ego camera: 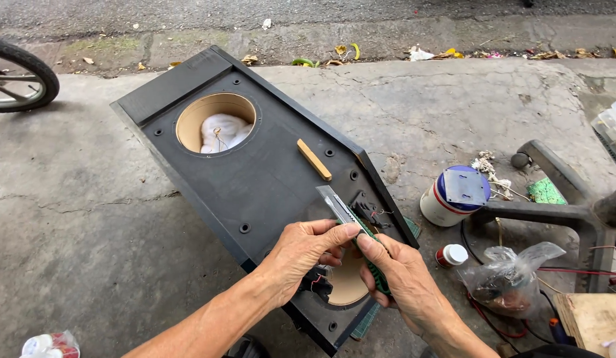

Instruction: Repairing a speaker by applying glue to components and preparing wires for assembly.

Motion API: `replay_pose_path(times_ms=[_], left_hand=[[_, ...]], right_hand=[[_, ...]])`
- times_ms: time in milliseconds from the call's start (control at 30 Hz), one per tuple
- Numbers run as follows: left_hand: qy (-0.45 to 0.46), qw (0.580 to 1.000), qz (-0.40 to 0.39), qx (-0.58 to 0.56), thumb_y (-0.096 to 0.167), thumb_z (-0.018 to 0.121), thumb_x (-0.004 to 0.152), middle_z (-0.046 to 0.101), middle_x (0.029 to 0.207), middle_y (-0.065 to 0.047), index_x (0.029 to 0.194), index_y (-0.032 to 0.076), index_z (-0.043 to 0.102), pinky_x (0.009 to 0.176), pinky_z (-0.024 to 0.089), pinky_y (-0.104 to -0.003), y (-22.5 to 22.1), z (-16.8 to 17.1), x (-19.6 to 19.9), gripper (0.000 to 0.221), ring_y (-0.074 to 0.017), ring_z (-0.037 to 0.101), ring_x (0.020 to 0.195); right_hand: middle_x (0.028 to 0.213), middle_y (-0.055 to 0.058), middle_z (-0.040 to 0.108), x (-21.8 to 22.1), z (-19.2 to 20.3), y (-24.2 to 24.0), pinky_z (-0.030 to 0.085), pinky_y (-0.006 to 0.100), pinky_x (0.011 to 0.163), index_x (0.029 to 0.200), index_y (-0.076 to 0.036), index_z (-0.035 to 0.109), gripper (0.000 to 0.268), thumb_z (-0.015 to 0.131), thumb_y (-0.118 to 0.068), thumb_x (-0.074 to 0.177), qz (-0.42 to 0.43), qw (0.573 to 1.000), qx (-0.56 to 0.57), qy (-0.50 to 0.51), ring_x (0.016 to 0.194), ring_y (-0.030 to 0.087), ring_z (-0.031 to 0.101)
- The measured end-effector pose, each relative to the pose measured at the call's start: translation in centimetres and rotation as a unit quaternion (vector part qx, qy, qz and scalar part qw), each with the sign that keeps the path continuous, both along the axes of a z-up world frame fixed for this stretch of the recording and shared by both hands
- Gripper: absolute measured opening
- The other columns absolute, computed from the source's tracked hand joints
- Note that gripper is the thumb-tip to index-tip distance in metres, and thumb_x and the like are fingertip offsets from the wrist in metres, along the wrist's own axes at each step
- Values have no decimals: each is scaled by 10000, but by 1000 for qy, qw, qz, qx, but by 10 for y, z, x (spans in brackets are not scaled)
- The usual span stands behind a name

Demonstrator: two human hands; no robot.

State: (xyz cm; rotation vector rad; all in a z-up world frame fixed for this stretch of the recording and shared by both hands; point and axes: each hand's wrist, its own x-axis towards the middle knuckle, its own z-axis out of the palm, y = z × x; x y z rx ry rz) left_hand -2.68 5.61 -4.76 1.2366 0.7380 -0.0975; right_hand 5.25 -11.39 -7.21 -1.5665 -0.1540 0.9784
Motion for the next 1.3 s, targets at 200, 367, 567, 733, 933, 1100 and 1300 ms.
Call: replay_pose_path(times_ms=[200,367,567,733,933,1100,1300], left_hand=[[-15,999,3,-35,344,825,972,726,869,-79,958,5,844,748,598,-293,-3,-3,5,340,-152,628,758],[14,994,108,-19,302,777,1005,775,1078,-125,1166,12,828,755,626,-309,15,6,16,335,-173,656,814],[-19,932,75,353,358,662,1003,768,848,77,986,197,892,789,528,-246,68,-28,39,281,-59,674,749],[-176,628,-177,738,1,588,938,548,1656,-196,1573,130,592,1029,533,-558,106,-106,90,648,-424,557,1447],[-218,472,-161,839,187,675,895,809,1187,5,1232,224,824,880,579,-464,129,-134,115,370,-302,720,1128],[-78,568,-163,803,318,595,1072,726,1048,-30,1208,377,778,788,601,-529,110,-104,105,236,-338,720,991],[66,582,-163,794,486,527,1162,732,1385,-3,1519,382,724,850,699,-517,131,-145,116,421,-285,710,1299]], right_hand=[[599,150,580,6,0,-3,203,298,383,905,-10,651,452,693,-423,1083,-32,999,-5,26,417,198,388],[598,159,602,10,17,-6,191,306,371,1029,3,728,401,678,-391,1089,-44,998,-37,24,366,214,421],[615,157,658,25,54,-50,319,337,450,1008,-30,822,295,732,-294,1105,-84,990,-93,-64,431,227,485],[1103,332,728,40,48,-151,473,492,626,1257,104,602,226,579,-98,1160,-330,929,71,-152,771,402,616],[922,219,622,10,-91,-366,352,350,495,1443,66,662,426,496,-322,1391,-425,853,-73,-293,552,326,503],[968,184,756,-43,-147,-476,443,376,611,1387,-35,753,400,586,-370,1248,-563,760,-228,-230,673,248,598],[1420,159,712,-53,-67,-433,486,435,1102,1566,-75,671,565,723,-312,1055,-549,721,-407,-111,1249,302,665]])
